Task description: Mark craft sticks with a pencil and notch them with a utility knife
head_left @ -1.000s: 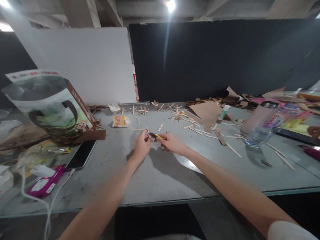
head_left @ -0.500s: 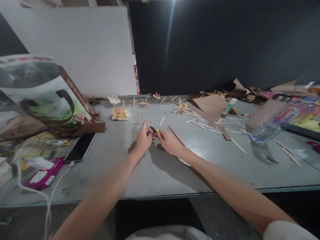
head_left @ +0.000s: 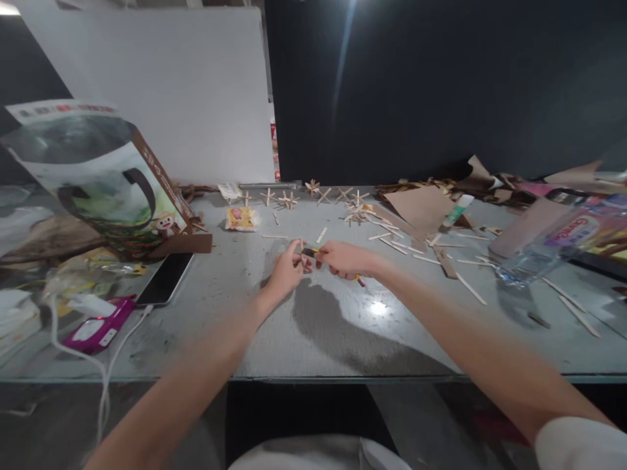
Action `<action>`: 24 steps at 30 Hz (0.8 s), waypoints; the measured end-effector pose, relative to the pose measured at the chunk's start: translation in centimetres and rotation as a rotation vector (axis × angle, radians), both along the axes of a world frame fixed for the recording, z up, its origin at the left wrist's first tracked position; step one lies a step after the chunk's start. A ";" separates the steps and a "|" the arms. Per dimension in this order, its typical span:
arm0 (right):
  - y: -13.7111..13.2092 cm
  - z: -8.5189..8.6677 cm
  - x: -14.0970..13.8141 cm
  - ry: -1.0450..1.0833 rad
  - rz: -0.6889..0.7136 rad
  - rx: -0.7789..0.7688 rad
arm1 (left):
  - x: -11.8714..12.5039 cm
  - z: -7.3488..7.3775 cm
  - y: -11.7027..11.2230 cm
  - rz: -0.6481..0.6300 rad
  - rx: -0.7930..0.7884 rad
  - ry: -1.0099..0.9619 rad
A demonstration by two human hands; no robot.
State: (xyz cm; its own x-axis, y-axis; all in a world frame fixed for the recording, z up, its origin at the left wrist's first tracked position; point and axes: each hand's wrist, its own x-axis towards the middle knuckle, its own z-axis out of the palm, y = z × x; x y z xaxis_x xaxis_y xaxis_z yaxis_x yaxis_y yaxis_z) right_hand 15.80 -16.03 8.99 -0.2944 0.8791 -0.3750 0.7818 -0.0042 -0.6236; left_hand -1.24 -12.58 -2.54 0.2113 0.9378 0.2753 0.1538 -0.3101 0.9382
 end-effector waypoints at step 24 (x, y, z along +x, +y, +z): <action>2.1 -0.3 -0.2 0.072 -0.034 -0.152 | 0.0 0.2 0.0 0.031 -0.009 0.012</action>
